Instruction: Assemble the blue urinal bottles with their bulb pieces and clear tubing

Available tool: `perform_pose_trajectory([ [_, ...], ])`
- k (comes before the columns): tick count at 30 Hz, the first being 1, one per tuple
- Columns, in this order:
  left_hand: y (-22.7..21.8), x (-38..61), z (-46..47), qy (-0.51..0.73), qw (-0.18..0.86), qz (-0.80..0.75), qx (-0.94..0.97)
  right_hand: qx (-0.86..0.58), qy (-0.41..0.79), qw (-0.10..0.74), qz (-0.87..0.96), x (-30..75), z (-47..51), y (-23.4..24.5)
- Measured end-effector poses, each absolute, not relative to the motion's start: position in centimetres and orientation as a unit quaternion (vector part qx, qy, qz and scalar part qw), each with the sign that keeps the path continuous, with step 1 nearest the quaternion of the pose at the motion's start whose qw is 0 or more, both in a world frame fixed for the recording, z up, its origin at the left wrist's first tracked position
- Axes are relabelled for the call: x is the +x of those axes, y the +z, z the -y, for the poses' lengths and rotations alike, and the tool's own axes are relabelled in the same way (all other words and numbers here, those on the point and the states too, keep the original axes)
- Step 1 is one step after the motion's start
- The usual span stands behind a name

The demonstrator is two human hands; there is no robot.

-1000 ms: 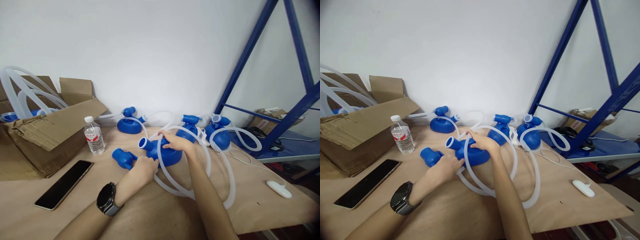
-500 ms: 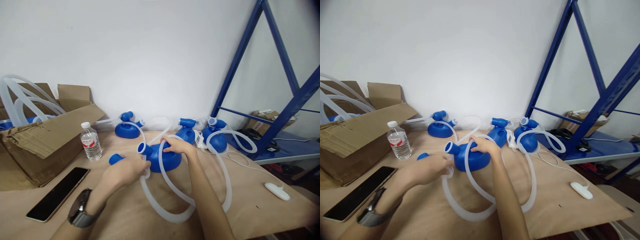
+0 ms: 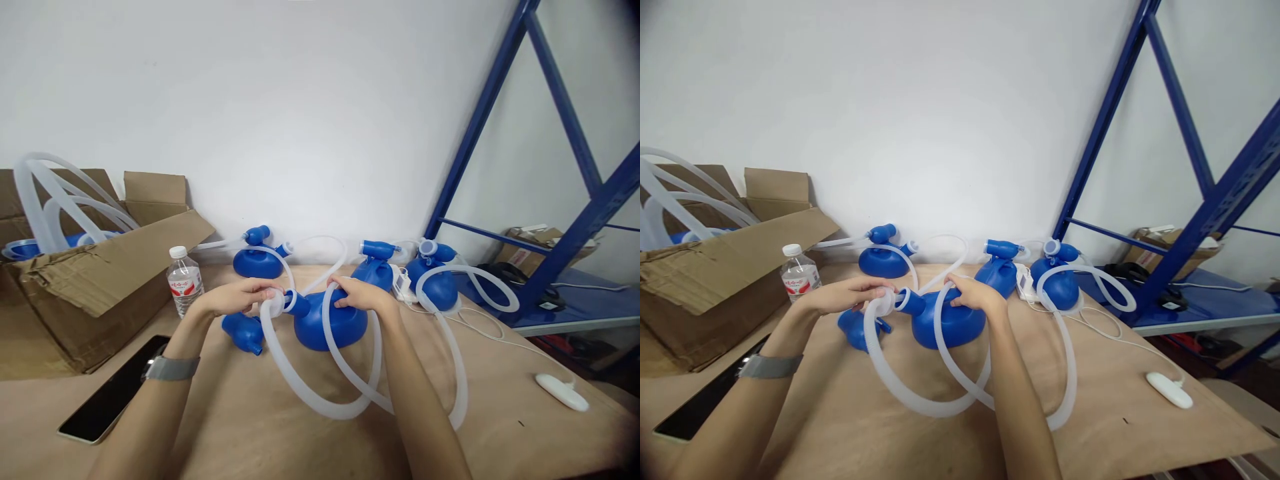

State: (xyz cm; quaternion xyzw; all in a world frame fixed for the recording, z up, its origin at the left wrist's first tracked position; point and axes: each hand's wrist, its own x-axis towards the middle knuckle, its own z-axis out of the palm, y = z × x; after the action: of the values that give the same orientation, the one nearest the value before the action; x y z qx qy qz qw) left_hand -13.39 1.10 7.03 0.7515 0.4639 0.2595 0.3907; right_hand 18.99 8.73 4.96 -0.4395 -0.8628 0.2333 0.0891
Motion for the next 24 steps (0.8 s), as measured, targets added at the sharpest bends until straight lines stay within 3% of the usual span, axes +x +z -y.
perform_pose_trajectory([
  [4,4.8,-11.7,-2.8,0.292,0.499,-0.46,0.674,-0.436,0.233,0.083,0.865,19.0,-8.7,5.0],
  [8,4.2,-10.9,-3.7,0.321,0.438,-0.486,0.685,-0.437,0.227,0.08,0.867,19.0,-8.6,5.3],
  [15,3.3,-11.7,-4.6,0.372,0.228,-0.474,0.764,-0.434,0.232,0.083,0.866,18.8,-8.4,5.7],
  [20,2.5,-11.6,-5.5,0.415,0.232,-0.44,0.762,-0.459,0.236,0.073,0.853,18.7,-8.5,5.7],
  [24,3.4,-12.4,-4.9,0.376,0.251,-0.422,0.786,-0.46,0.253,0.079,0.848,18.8,-8.6,5.5],
])
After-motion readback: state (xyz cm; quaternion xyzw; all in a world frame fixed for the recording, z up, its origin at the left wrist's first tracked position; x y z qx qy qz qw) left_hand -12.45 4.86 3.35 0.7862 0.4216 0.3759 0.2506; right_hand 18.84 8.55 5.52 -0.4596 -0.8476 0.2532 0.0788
